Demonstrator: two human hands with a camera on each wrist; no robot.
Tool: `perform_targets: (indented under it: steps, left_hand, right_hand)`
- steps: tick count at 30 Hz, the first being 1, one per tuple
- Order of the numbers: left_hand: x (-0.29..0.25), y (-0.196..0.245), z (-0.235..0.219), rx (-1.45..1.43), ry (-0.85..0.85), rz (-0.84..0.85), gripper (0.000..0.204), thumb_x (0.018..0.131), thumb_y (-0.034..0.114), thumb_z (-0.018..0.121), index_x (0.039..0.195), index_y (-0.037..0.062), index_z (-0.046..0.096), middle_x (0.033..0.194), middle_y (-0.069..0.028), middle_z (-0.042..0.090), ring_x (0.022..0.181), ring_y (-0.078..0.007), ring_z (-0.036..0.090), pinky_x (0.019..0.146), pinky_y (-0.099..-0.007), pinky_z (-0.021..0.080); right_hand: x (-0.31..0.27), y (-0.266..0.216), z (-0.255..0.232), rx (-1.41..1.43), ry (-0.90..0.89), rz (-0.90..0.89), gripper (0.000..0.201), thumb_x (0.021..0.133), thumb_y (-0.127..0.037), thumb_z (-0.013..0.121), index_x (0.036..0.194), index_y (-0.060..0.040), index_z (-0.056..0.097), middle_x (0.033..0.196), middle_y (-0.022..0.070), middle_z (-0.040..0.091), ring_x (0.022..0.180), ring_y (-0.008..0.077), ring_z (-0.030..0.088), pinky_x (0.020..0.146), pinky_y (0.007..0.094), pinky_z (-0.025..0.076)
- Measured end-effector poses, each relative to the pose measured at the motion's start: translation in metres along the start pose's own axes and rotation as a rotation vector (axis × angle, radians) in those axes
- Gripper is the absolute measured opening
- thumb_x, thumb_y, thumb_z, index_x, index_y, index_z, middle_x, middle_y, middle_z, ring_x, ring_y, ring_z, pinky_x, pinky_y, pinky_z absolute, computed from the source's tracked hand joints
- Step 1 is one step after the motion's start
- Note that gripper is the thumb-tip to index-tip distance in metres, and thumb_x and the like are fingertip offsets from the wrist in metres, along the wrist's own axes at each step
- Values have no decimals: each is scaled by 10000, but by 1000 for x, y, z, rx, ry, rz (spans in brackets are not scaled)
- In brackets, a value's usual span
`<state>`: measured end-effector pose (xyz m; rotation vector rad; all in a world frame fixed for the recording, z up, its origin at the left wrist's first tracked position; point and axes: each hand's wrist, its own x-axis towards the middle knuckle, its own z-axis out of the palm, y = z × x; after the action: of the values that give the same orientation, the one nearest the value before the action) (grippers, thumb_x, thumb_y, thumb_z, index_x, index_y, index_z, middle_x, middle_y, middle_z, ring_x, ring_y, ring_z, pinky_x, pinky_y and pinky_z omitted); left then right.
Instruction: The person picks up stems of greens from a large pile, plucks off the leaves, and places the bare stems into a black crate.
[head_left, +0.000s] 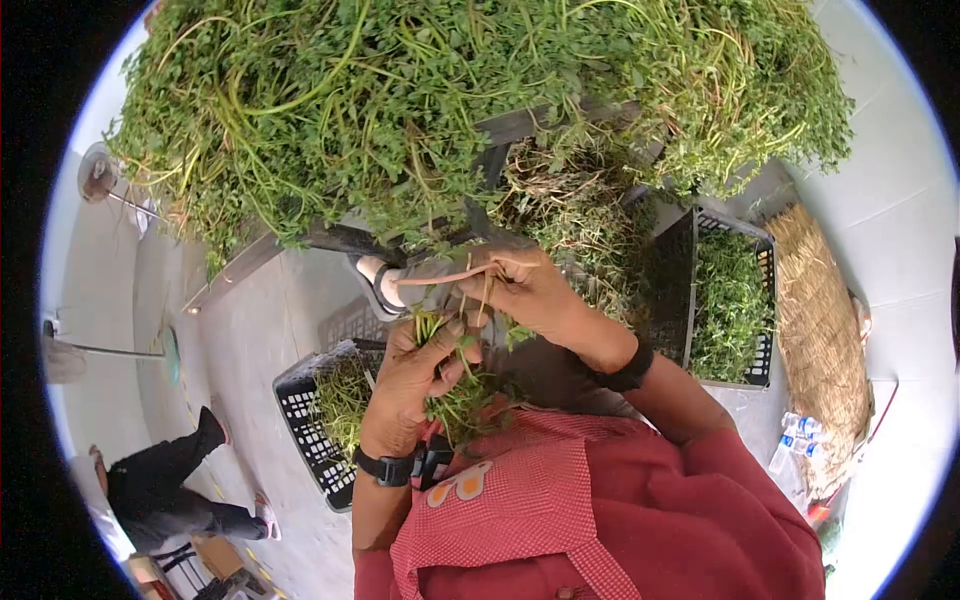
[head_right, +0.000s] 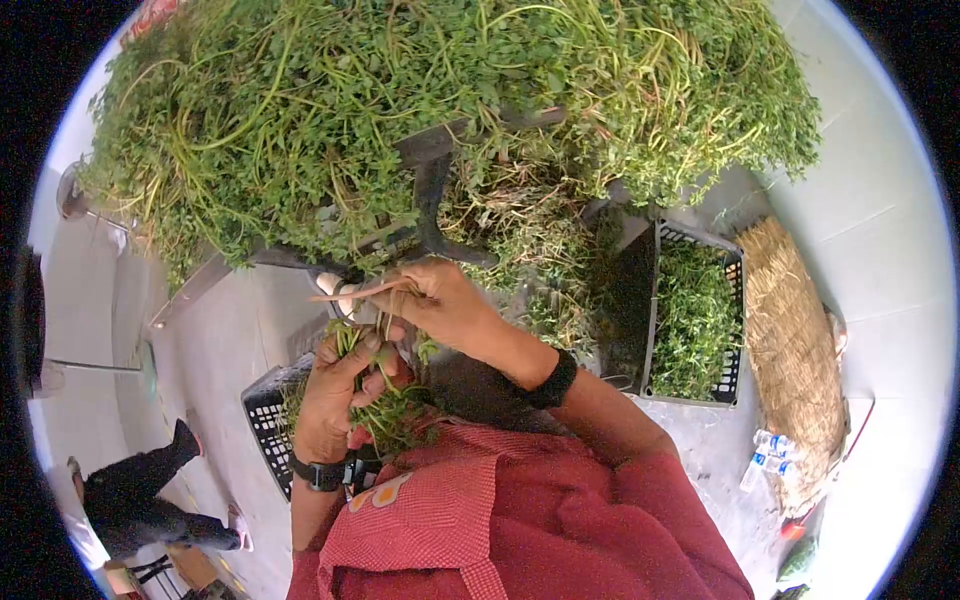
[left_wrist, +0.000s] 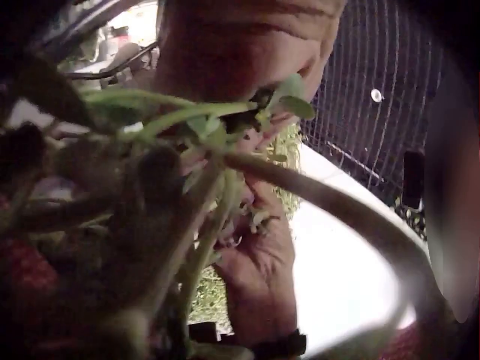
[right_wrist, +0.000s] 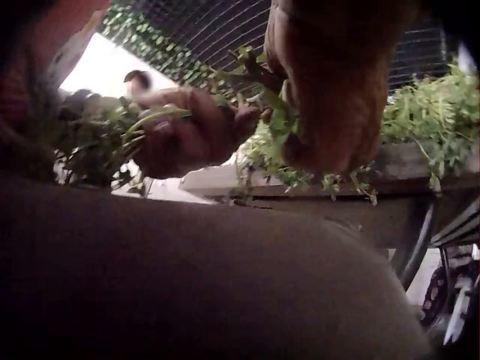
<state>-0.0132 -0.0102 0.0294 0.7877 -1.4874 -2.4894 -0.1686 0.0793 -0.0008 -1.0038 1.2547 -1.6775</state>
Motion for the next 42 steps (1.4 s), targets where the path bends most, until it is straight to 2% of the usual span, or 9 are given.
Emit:
perform_targets:
  steps: [5,8,13,14,22,28,36,38,42]
  left_hand:
    - [16,-33,7,153,204,262,145,866,132,596,914,4,646,672,-20,606,473,-49,447,400,-190,315]
    - [30,-34,-7,239,266,81,126,869,109,577,879,6,650,668,-3,594,494,-57,471,428,-207,358]
    - [21,-3,-27,-331,181,114,157,898,171,539,967,34,574,753,-75,607,479,-75,427,331,-171,267]
    - [18,-1,-25,-326,199,122,157,898,171,539,967,34,574,753,-75,607,479,-75,427,331,-171,267]
    - [27,-2,2,-473,156,70,185,870,147,596,1010,26,596,907,-59,608,538,-98,476,323,-149,286]
    - [21,-1,8,-364,192,70,183,883,181,582,999,41,602,875,-27,616,537,-90,510,322,-158,277]
    - [20,-8,15,-76,319,23,137,911,144,508,844,60,593,564,12,510,394,-52,371,332,-197,241]
    - [30,-33,-3,-74,111,299,149,911,109,467,854,60,595,528,34,451,386,-49,329,338,-200,214]
    - [12,-8,4,-1,102,14,187,914,215,525,867,58,614,528,47,433,409,-41,337,364,-202,224]
  right_hand:
    - [-30,-29,23,-620,-108,-163,141,894,-165,521,948,-38,545,718,103,544,638,232,590,570,332,467]
    - [-40,-41,36,-540,-320,-517,184,826,-159,540,987,-71,544,824,138,553,694,296,576,602,375,461]
    - [-4,-12,-91,-1170,189,111,324,756,-215,650,1040,-66,599,987,145,617,805,265,630,674,341,511]
    - [-3,13,-132,-1590,323,-369,365,774,-174,655,1110,-55,580,1028,153,621,830,279,632,669,295,517]
    - [-12,-44,-34,-626,-11,-89,269,756,-188,687,985,-73,602,917,80,608,721,217,611,612,310,503]
    - [-4,-13,6,-867,72,-465,194,741,-158,677,908,-80,615,855,69,596,717,257,601,623,335,498]
    - [-4,-1,4,-1107,132,-321,154,750,-165,652,833,-61,573,843,130,588,743,313,602,604,375,492]
    - [1,1,1,-1138,244,-385,154,783,-157,631,885,-64,562,856,105,611,707,286,619,566,364,485]
    - [22,-27,-22,-186,246,-19,151,857,-164,567,963,-57,549,831,31,604,631,165,594,528,292,463]
